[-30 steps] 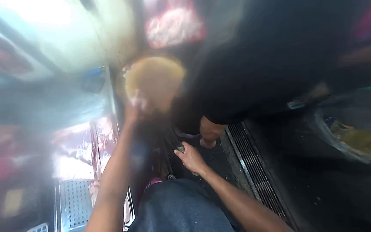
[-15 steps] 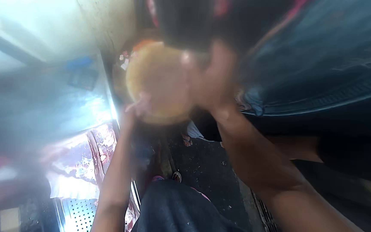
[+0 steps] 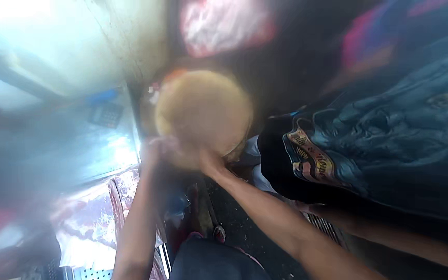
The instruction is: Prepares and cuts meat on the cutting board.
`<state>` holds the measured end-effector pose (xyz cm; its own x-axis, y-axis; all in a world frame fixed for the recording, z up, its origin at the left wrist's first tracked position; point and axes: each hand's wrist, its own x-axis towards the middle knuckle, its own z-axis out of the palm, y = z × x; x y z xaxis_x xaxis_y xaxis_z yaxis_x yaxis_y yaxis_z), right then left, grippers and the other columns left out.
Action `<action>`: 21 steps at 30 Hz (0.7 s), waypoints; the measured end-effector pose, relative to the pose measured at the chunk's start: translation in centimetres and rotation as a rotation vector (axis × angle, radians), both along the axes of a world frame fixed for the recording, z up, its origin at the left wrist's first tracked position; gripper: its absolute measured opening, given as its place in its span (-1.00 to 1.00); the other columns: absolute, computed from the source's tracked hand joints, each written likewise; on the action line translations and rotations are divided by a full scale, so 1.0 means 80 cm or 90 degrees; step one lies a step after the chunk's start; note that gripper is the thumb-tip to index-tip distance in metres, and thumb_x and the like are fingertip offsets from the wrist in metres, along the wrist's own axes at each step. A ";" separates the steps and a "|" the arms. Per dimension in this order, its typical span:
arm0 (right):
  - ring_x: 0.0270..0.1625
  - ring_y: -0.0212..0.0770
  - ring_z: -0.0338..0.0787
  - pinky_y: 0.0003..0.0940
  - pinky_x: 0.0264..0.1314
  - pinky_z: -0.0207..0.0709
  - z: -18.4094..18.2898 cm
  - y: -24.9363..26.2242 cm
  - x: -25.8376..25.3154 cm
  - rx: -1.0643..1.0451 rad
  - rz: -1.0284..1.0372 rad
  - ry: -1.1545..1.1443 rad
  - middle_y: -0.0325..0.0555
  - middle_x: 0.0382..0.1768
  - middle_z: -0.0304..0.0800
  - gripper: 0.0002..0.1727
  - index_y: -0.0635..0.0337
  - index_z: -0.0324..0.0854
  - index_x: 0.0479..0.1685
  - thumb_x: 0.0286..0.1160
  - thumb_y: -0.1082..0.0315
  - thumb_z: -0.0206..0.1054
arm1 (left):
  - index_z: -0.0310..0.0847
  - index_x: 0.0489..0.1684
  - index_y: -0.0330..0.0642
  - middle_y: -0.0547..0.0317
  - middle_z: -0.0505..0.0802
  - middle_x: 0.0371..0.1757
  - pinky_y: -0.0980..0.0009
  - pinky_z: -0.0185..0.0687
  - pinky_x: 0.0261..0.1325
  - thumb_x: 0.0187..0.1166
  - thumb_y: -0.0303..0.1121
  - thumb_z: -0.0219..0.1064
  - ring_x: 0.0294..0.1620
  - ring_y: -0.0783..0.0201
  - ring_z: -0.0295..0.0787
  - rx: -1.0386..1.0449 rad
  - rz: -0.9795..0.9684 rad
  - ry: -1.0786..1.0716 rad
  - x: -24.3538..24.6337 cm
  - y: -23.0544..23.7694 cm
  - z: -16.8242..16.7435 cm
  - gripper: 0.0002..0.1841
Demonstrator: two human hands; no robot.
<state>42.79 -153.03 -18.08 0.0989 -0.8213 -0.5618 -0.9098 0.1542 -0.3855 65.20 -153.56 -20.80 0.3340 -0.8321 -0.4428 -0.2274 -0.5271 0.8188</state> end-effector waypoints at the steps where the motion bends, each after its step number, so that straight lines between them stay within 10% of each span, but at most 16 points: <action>1: 0.31 0.22 0.79 0.24 0.33 0.64 0.006 -0.007 -0.007 0.031 -0.005 0.015 0.25 0.25 0.75 -0.43 0.29 0.55 0.41 0.79 -0.05 0.09 | 0.68 0.19 -0.19 -0.03 0.87 -0.23 0.05 0.80 -0.18 0.70 -0.27 0.26 -0.33 0.13 0.83 -0.009 -0.006 0.001 -0.004 -0.007 0.010 -0.73; 8: 0.21 0.17 0.80 0.17 0.36 0.61 0.024 -0.007 -0.081 0.014 -0.119 -0.076 0.25 0.06 0.80 -0.49 0.34 0.63 0.22 0.72 0.00 0.24 | 0.71 0.17 -0.15 0.02 0.88 -0.19 0.10 0.80 -0.21 0.71 -0.31 0.25 -0.33 0.18 0.82 -0.075 -0.123 0.049 -0.058 -0.032 0.070 -0.77; 16: -0.55 -0.09 0.69 0.00 -0.52 0.64 0.169 -0.039 -0.059 -0.292 -0.211 -0.262 -0.03 -0.43 0.70 -0.54 0.14 0.60 0.14 0.70 -0.10 0.28 | 0.61 0.38 -0.23 -0.17 0.87 -0.04 -0.16 0.78 0.11 0.53 -0.17 0.46 -0.07 -0.07 0.88 0.125 -0.201 -0.160 -0.059 -0.022 0.014 -0.50; 21: -0.21 0.07 0.87 0.15 -0.11 0.76 0.047 -0.024 -0.028 -0.209 -0.105 -0.175 0.09 -0.22 0.83 -0.49 0.21 0.59 0.30 0.72 -0.06 0.24 | 0.62 0.38 -0.21 -0.16 0.88 -0.04 -0.18 0.75 0.15 0.51 -0.19 0.49 -0.03 -0.08 0.88 0.099 -0.186 -0.208 -0.059 -0.021 0.001 -0.50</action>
<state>40.52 -154.91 -14.30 0.0610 -0.9689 -0.2397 -0.7403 0.1171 -0.6620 60.52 -155.26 -20.69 0.2376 -0.8439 -0.4810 -0.6176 -0.5135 0.5958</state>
